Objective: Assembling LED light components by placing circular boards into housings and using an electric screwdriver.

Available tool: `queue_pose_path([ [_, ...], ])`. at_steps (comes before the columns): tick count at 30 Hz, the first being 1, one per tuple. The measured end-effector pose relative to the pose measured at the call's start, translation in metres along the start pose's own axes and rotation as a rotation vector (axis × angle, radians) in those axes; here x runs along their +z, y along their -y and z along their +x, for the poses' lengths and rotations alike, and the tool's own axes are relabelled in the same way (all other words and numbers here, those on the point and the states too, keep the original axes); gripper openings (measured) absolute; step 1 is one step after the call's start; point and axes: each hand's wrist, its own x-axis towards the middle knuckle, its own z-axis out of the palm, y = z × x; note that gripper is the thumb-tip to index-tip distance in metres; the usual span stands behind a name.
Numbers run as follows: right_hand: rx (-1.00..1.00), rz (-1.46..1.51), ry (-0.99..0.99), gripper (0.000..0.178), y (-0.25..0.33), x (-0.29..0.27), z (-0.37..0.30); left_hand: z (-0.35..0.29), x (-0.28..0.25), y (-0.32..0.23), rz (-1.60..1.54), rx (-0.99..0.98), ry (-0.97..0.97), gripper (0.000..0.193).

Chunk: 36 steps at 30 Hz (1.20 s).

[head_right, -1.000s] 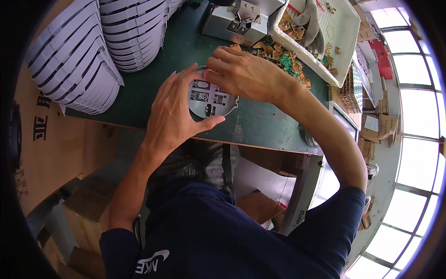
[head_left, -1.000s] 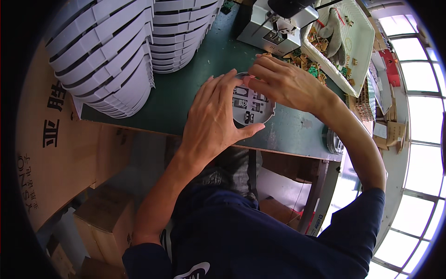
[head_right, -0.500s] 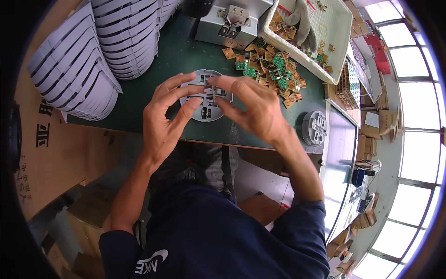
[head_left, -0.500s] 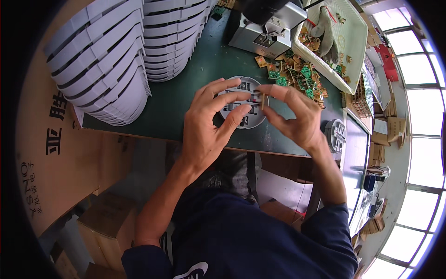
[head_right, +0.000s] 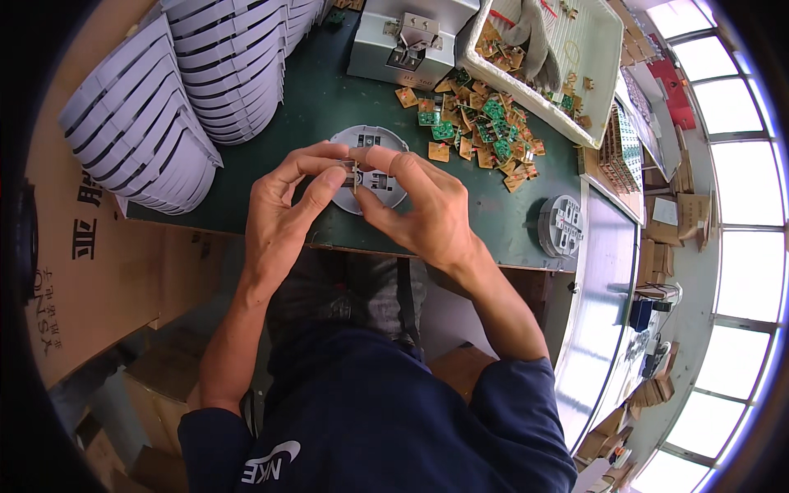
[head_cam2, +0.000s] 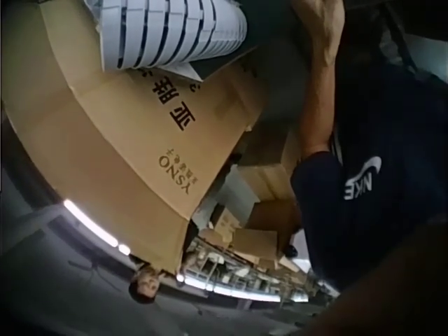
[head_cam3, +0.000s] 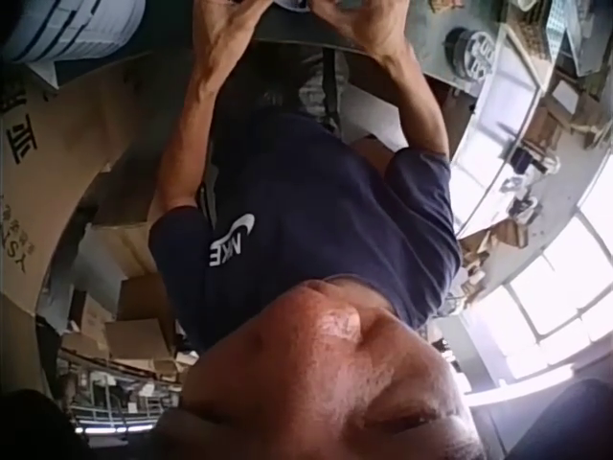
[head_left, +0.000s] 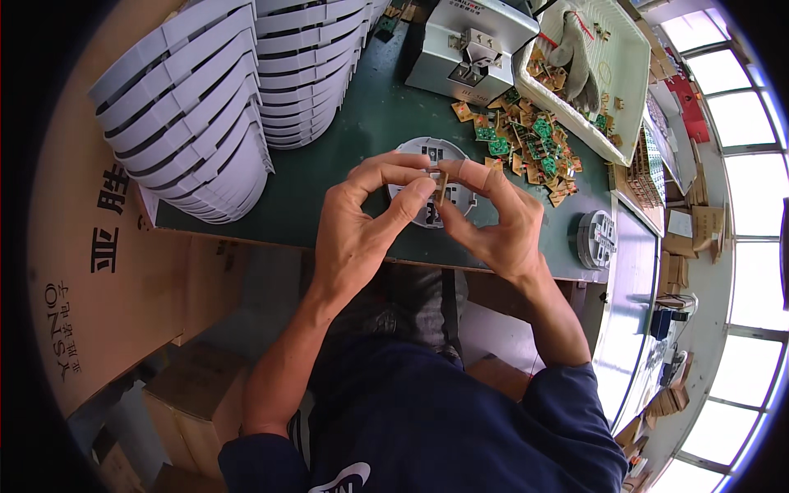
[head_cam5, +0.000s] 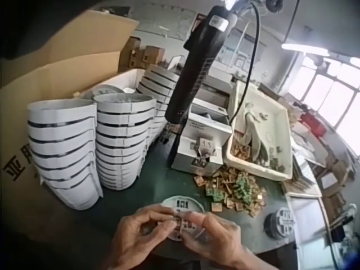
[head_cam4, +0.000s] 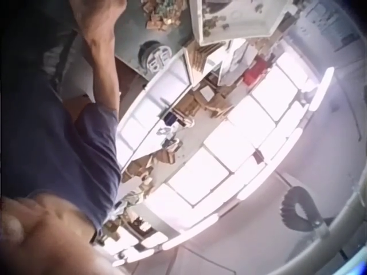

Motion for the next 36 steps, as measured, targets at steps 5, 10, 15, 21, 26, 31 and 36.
queue_pose_path([
  [5, 0.132, 0.087, -0.025, 0.046, 0.003, 0.010, -0.007, 0.001, -0.001, 0.002, -0.039, -0.015, -0.008, 0.020],
  [10, 0.182, 0.151, -0.146, 0.040, 0.003, 0.021, -0.007, 0.001, -0.002, 0.006, -0.053, -0.008, -0.005, 0.020],
  [15, 0.201, 0.150, -0.152, 0.041, 0.005, 0.021, -0.006, 0.000, -0.001, 0.000, -0.133, -0.074, -0.021, 0.021],
  [21, 0.224, 0.146, -0.086, 0.047, 0.009, 0.018, -0.006, 0.000, 0.001, 0.001, -0.179, -0.113, -0.029, 0.022],
  [26, 0.239, 0.158, -0.155, 0.040, 0.006, 0.024, -0.005, 0.001, 0.001, 0.003, -0.190, -0.118, -0.028, 0.023],
  [31, 0.249, 0.136, -0.108, 0.046, 0.005, 0.021, -0.007, 0.001, -0.001, 0.001, -0.188, -0.138, -0.020, 0.022],
  [36, 0.484, 0.623, -0.058, 0.054, 0.015, 0.016, -0.004, 0.002, 0.001, 0.000, -0.087, -0.052, -0.071, 0.020],
])
